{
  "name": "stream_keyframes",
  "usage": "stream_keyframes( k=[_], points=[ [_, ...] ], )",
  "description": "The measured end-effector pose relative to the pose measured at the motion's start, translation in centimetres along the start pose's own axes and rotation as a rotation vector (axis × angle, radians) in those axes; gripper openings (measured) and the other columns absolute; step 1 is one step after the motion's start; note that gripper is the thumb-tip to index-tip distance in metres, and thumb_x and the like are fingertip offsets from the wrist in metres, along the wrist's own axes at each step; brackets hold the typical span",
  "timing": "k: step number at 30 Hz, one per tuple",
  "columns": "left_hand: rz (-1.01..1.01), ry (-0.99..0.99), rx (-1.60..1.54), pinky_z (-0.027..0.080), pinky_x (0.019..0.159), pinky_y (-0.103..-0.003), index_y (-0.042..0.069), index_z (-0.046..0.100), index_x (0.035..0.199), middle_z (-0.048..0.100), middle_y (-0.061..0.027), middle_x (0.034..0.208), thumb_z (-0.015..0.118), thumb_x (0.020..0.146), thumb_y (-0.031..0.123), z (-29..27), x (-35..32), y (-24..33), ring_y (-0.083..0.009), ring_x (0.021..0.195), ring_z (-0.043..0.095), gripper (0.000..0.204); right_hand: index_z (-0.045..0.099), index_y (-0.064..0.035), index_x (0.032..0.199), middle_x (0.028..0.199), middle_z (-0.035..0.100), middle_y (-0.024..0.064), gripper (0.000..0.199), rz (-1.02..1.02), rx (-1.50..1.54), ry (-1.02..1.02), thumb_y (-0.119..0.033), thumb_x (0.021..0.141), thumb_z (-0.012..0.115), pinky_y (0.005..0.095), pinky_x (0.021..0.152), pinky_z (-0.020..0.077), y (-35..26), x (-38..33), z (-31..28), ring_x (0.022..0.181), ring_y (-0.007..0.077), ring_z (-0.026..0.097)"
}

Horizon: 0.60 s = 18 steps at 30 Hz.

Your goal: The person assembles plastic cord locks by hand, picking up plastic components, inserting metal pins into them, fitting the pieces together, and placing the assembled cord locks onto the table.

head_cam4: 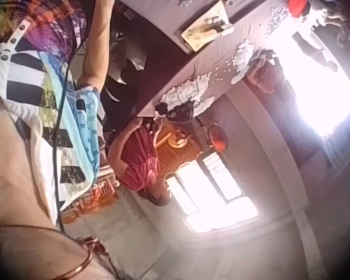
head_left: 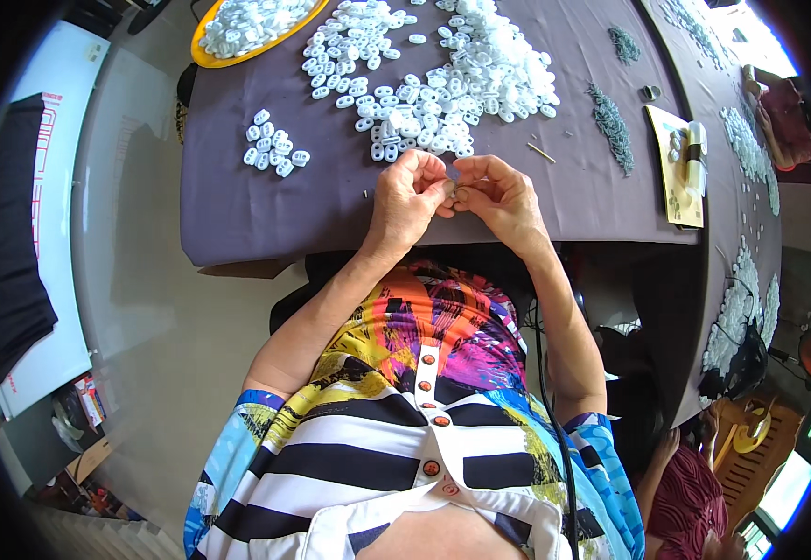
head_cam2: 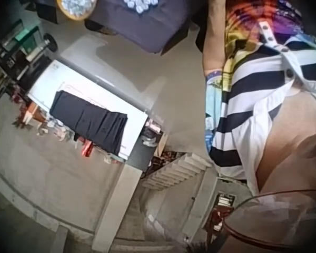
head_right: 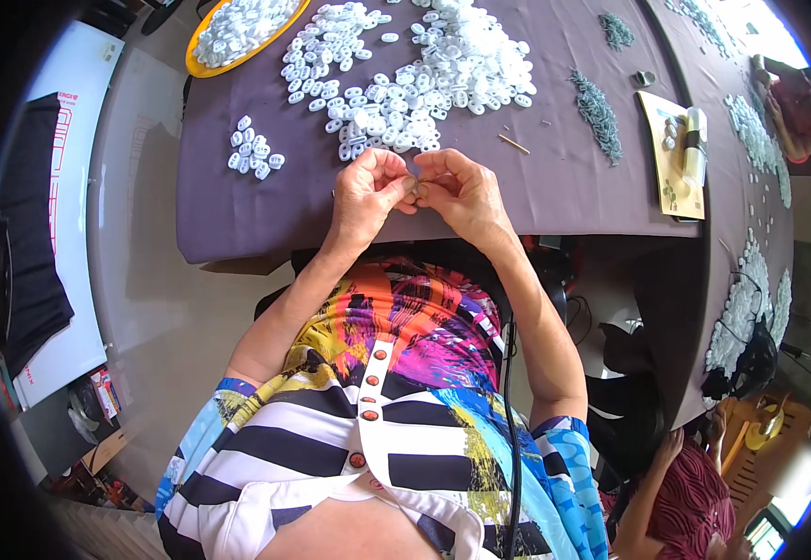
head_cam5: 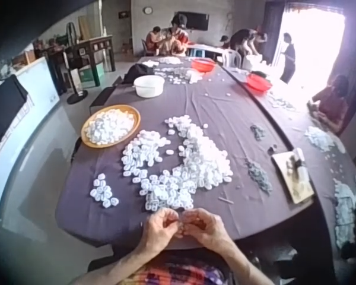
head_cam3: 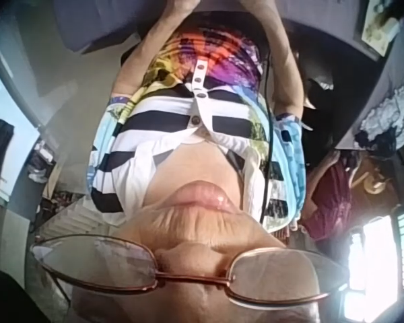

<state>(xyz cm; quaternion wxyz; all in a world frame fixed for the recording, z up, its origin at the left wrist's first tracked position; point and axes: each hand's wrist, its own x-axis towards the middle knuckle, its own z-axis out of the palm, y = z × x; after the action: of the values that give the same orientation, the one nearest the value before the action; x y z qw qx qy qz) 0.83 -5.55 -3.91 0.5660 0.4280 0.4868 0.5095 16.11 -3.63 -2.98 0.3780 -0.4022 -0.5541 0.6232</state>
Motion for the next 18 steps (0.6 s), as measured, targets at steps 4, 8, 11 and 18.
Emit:
stream_keyframes(
  k=[4, 8, 11, 18],
  points=[
    [-0.020, -0.010, -0.010, 0.052, 0.051, -0.022, -0.002, 0.054, 0.092, 0.060, -0.0056, 0.073, 0.058, 0.082, 0.001, -0.10, 0.12, -0.16, -0.0087, 0.059, 0.058, 0.011, 0.054, 0.0030, 0.102, 0.084, 0.060, 0.0058, 0.025, 0.004, -0.047, 0.039, 0.007, 0.078, 0.057, 0.0228, 0.068, 0.0517, 0.15, 0.08, 0.19, 0.078, 0.0099, 0.060],
    [-0.092, -0.094, 0.074, 0.051, 0.049, -0.021, -0.003, 0.058, 0.092, 0.061, -0.0047, 0.072, 0.058, 0.083, 0.005, -0.45, -0.09, 0.46, -0.0077, 0.057, 0.057, 0.012, 0.055, 0.0024, 0.103, 0.084, 0.060, 0.0052, 0.024, 0.017, 0.029, 0.079, 0.006, 0.079, 0.057, 0.0216, 0.067, 0.0516, 0.29, 0.08, 0.25, 0.076, 0.0101, 0.060],
    [-0.081, -0.086, 0.130, 0.049, 0.047, -0.020, -0.002, 0.061, 0.088, 0.061, -0.0033, 0.070, 0.059, 0.083, 0.008, -0.43, -0.07, 0.49, -0.0064, 0.055, 0.056, 0.011, 0.056, 0.0018, 0.102, 0.085, 0.060, 0.0049, 0.022, 0.008, 0.052, 0.096, 0.005, 0.080, 0.057, 0.0210, 0.066, 0.0518, 0.41, 0.01, 0.33, 0.075, 0.0103, 0.061],
    [-0.159, -0.068, 0.067, 0.047, 0.042, -0.020, 0.000, 0.062, 0.085, 0.060, -0.0026, 0.068, 0.060, 0.083, 0.009, -0.65, -0.13, 0.34, -0.0052, 0.051, 0.054, 0.010, 0.059, 0.0019, 0.090, 0.075, 0.063, 0.0052, 0.008, 0.039, -0.091, 0.148, 0.000, 0.084, 0.054, 0.0208, 0.059, 0.0513, -0.06, -0.40, 0.85, 0.067, 0.0094, 0.061]
  ],
)
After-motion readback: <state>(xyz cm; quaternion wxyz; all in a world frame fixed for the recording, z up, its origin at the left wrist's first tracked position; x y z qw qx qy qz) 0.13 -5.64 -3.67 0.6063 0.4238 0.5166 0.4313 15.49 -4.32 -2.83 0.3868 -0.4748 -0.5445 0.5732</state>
